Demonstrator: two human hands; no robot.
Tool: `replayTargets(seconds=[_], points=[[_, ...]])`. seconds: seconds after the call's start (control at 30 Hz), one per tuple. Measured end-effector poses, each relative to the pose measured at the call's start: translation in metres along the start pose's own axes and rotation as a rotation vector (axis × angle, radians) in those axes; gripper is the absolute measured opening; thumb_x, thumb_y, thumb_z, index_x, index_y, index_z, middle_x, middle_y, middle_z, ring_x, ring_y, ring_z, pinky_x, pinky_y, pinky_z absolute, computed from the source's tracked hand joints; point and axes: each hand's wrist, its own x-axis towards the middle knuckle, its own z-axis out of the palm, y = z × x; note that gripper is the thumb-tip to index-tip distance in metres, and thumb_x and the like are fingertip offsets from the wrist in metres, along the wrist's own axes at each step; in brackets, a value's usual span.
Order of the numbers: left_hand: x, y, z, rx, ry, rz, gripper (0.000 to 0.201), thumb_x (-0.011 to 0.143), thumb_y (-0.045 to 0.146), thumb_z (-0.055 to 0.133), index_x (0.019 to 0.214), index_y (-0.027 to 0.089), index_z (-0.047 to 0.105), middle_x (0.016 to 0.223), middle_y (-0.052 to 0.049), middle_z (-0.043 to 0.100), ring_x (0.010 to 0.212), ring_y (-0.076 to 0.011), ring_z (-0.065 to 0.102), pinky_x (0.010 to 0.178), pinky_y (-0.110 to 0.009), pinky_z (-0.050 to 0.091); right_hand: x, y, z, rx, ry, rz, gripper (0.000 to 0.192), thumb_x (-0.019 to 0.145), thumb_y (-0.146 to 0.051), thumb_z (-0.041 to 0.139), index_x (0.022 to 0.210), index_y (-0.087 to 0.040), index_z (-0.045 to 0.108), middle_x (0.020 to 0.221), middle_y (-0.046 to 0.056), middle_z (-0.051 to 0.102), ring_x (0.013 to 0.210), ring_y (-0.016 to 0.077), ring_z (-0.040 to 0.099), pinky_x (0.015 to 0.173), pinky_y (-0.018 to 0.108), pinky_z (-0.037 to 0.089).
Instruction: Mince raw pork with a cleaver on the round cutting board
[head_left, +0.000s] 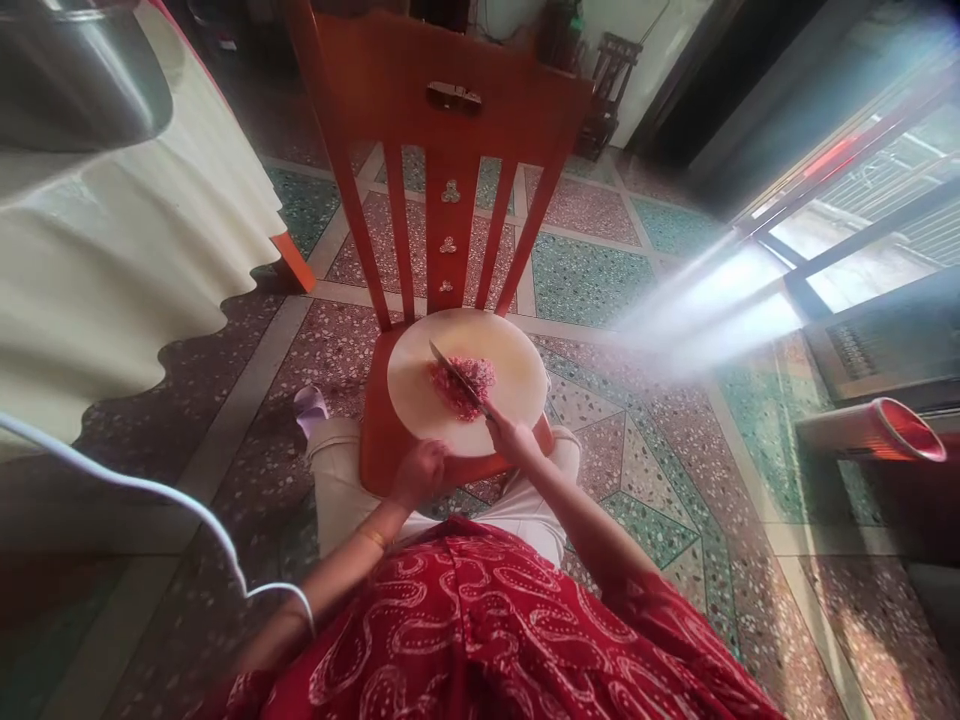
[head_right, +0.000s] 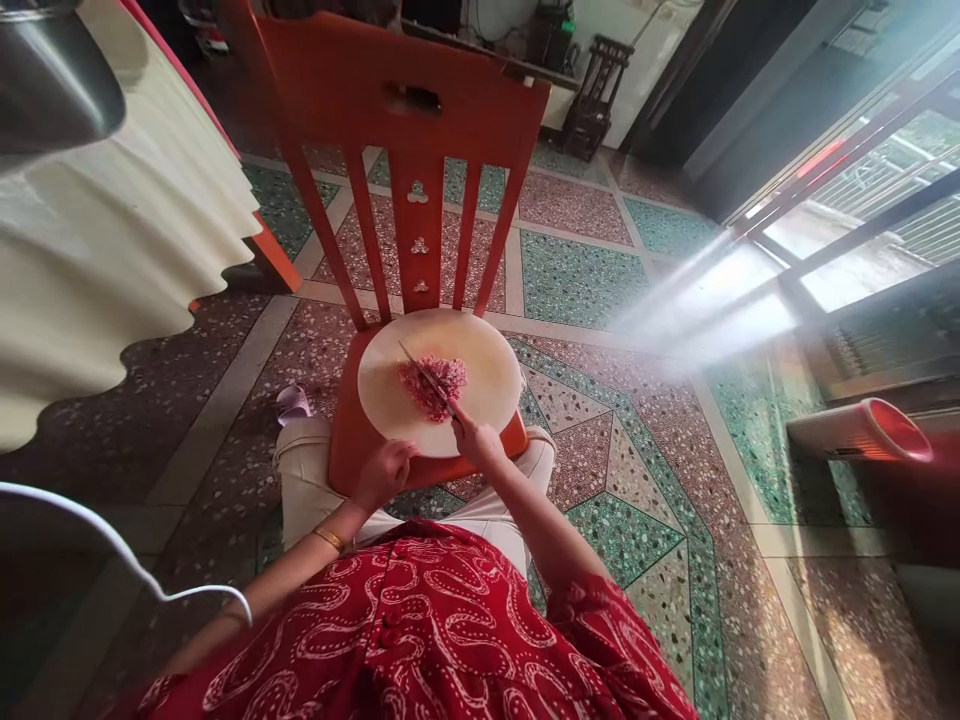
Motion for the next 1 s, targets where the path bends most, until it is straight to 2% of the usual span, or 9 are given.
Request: replayTargets(seconds=[0.07, 0.2, 0.27, 0.37, 0.43, 0.53, 0.7, 0.87, 1.0], points=[[0.001, 0.001, 0.000, -0.005, 0.002, 0.010, 0.030, 0.083, 0.009, 0.039, 0.103, 0.016, 0.060, 0.105, -0.008, 0.061, 0.103, -0.0185, 0.053, 0.095, -0.037, 0.046, 0.000, 0.000, -0.001, -0.009, -0.041, 0.010, 0.046, 0.093, -0.031, 0.037, 0.139, -0.028, 0.039, 0.090, 0.003, 0.072, 0.079, 0.0208, 0.068, 0.071, 0.028, 0.049], [0.002, 0.002, -0.002, -0.001, -0.011, 0.001, 0.033, 0.082, 0.007, 0.038, 0.104, 0.018, 0.060, 0.106, -0.007, 0.061, 0.102, -0.0180, 0.054, 0.094, -0.038, 0.046, 0.001, 0.001, -0.001, 0.060, 0.112, -0.021, 0.047, 0.095, -0.034, 0.034, 0.142, -0.031, 0.033, 0.102, 0.003, 0.070, 0.085, 0.0193, 0.067, 0.074, 0.026, 0.049], [0.002, 0.003, -0.002, 0.003, 0.003, -0.007, 0.032, 0.083, 0.008, 0.038, 0.103, 0.017, 0.061, 0.105, -0.007, 0.062, 0.102, -0.0183, 0.054, 0.094, -0.038, 0.046, 0.001, 0.003, 0.002, 0.071, 0.083, -0.007, 0.048, 0.094, -0.033, 0.035, 0.142, -0.029, 0.034, 0.103, 0.003, 0.070, 0.084, 0.0191, 0.067, 0.074, 0.026, 0.049], [0.002, 0.002, -0.002, 0.006, 0.007, 0.007, 0.031, 0.082, 0.009, 0.039, 0.103, 0.017, 0.061, 0.106, -0.007, 0.061, 0.103, -0.0188, 0.053, 0.094, -0.038, 0.046, 0.001, 0.005, 0.002, 0.071, 0.002, 0.013, 0.044, 0.092, -0.031, 0.039, 0.136, -0.029, 0.044, 0.097, 0.002, 0.071, 0.083, 0.0196, 0.067, 0.075, 0.026, 0.049], [0.003, 0.003, -0.002, 0.008, -0.006, 0.011, 0.033, 0.082, 0.007, 0.038, 0.104, 0.017, 0.060, 0.107, -0.007, 0.061, 0.103, -0.0183, 0.053, 0.094, -0.036, 0.046, -0.001, 0.006, -0.002, 0.099, 0.064, -0.010, 0.044, 0.093, -0.032, 0.038, 0.136, -0.029, 0.044, 0.098, 0.002, 0.071, 0.088, 0.0198, 0.066, 0.078, 0.026, 0.048], [0.004, 0.004, -0.003, 0.009, -0.005, 0.004, 0.032, 0.083, 0.007, 0.038, 0.103, 0.017, 0.060, 0.105, -0.007, 0.062, 0.101, -0.0181, 0.053, 0.093, -0.036, 0.046, -0.005, 0.006, -0.003, 0.133, 0.167, -0.027, 0.048, 0.094, -0.032, 0.035, 0.141, -0.026, 0.036, 0.104, 0.004, 0.069, 0.094, 0.0202, 0.064, 0.080, 0.027, 0.048], [0.006, 0.007, -0.006, -0.010, -0.009, -0.010, 0.031, 0.083, 0.008, 0.039, 0.104, 0.018, 0.060, 0.104, -0.007, 0.062, 0.101, -0.0180, 0.054, 0.093, -0.036, 0.046, -0.010, 0.013, -0.004, 0.101, 0.011, 0.034, 0.044, 0.091, -0.031, 0.041, 0.134, -0.027, 0.047, 0.098, 0.004, 0.071, 0.088, 0.0213, 0.066, 0.075, 0.027, 0.050], [0.007, 0.005, -0.006, 0.036, 0.001, 0.023, 0.032, 0.082, 0.007, 0.039, 0.103, 0.018, 0.061, 0.102, -0.007, 0.062, 0.098, -0.0184, 0.055, 0.089, -0.036, 0.047, -0.011, 0.016, -0.007, 0.133, 0.197, 0.051, 0.048, 0.094, -0.032, 0.034, 0.142, -0.028, 0.033, 0.110, 0.004, 0.067, 0.094, 0.0189, 0.065, 0.079, 0.025, 0.048], [0.007, 0.004, -0.005, 0.040, 0.006, 0.019, 0.029, 0.082, 0.010, 0.040, 0.101, 0.017, 0.061, 0.101, -0.008, 0.062, 0.097, -0.0189, 0.055, 0.088, -0.037, 0.048, -0.002, 0.018, -0.002, 0.071, 0.042, 0.116, 0.045, 0.092, -0.031, 0.040, 0.136, -0.028, 0.044, 0.100, 0.004, 0.071, 0.085, 0.0201, 0.067, 0.075, 0.027, 0.050]])
